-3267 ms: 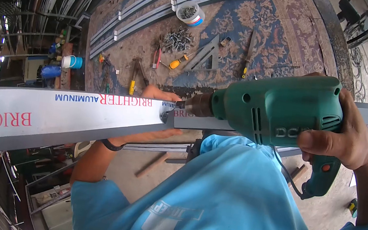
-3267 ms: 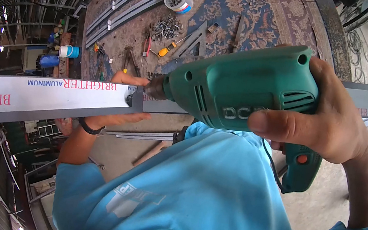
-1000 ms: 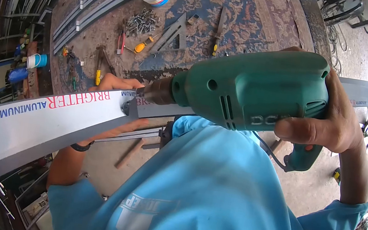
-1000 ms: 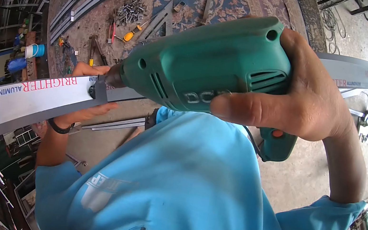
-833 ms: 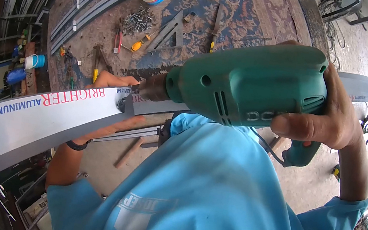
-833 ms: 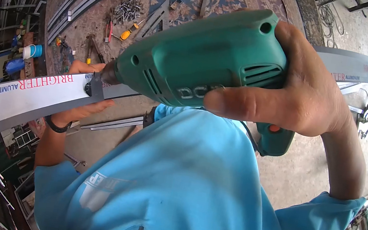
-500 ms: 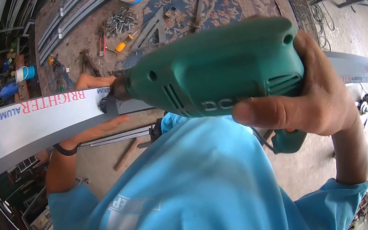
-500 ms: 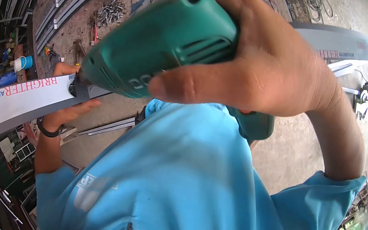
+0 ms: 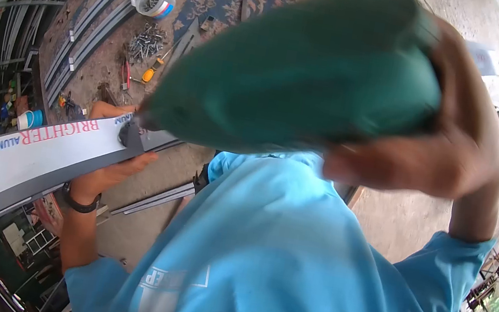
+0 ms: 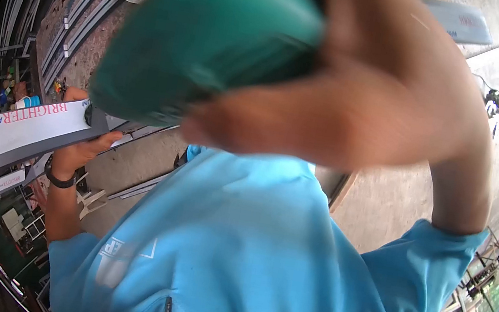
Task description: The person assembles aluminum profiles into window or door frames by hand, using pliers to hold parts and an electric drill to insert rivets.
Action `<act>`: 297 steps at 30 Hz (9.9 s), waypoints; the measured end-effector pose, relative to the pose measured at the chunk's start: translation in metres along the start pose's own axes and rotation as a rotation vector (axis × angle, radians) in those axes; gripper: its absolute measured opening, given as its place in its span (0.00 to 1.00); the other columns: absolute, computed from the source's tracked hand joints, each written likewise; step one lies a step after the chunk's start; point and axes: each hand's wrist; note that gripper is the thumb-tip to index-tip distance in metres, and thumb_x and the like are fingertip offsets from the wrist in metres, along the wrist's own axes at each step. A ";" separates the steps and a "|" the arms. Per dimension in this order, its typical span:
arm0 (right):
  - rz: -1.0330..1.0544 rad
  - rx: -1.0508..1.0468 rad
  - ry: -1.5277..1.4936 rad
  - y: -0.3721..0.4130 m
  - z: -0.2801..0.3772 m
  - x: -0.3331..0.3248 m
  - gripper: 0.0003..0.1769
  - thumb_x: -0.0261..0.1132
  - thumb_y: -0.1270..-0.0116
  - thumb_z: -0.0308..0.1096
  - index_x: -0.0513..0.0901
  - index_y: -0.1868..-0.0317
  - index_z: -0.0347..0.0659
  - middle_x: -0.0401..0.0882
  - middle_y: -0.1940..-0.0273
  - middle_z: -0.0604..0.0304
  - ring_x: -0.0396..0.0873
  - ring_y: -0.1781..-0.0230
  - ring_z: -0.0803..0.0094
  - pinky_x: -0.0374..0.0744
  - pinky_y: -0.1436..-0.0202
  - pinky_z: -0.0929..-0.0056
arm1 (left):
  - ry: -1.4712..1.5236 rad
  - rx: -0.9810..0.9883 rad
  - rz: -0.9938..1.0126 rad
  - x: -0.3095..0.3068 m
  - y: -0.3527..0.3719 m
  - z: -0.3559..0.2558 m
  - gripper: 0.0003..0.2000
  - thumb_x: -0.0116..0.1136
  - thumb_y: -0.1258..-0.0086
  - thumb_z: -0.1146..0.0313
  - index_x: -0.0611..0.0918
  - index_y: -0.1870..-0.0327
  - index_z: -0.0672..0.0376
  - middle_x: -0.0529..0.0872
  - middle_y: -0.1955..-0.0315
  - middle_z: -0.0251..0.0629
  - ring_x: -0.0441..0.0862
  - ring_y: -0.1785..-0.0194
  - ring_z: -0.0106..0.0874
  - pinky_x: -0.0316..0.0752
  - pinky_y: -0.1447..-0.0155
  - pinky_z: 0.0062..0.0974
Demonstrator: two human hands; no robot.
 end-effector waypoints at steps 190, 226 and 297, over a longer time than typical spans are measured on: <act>-0.054 -0.302 0.525 -0.088 -0.020 0.175 0.08 0.70 0.38 0.32 0.83 0.63 0.36 0.82 0.62 0.52 0.84 0.56 0.53 0.84 0.54 0.57 | -0.009 0.158 -0.225 -0.047 0.021 -0.035 0.18 0.79 0.36 0.61 0.88 0.53 0.64 0.89 0.52 0.47 0.85 0.50 0.42 0.78 0.42 0.37; -0.102 -0.283 0.475 -0.106 -0.028 0.194 0.04 0.69 0.37 0.30 0.84 0.64 0.39 0.83 0.63 0.52 0.83 0.61 0.48 0.82 0.56 0.54 | -0.009 0.010 -0.223 -0.013 0.027 0.004 0.21 0.83 0.47 0.63 0.87 0.55 0.62 0.90 0.62 0.45 0.88 0.58 0.43 0.82 0.51 0.39; -0.177 -0.282 -0.335 -0.081 0.011 0.193 0.36 0.72 0.38 0.29 0.72 0.29 0.36 0.81 0.41 0.50 0.82 0.40 0.56 0.77 0.33 0.59 | 0.323 -0.754 -0.940 0.088 0.072 0.444 0.21 0.52 0.19 0.56 0.74 0.36 0.62 0.83 0.51 0.51 0.84 0.52 0.45 0.78 0.47 0.41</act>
Point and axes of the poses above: each hand's wrist, its own y-axis away from the middle knuckle, its own x-axis out of the palm, z = x × y
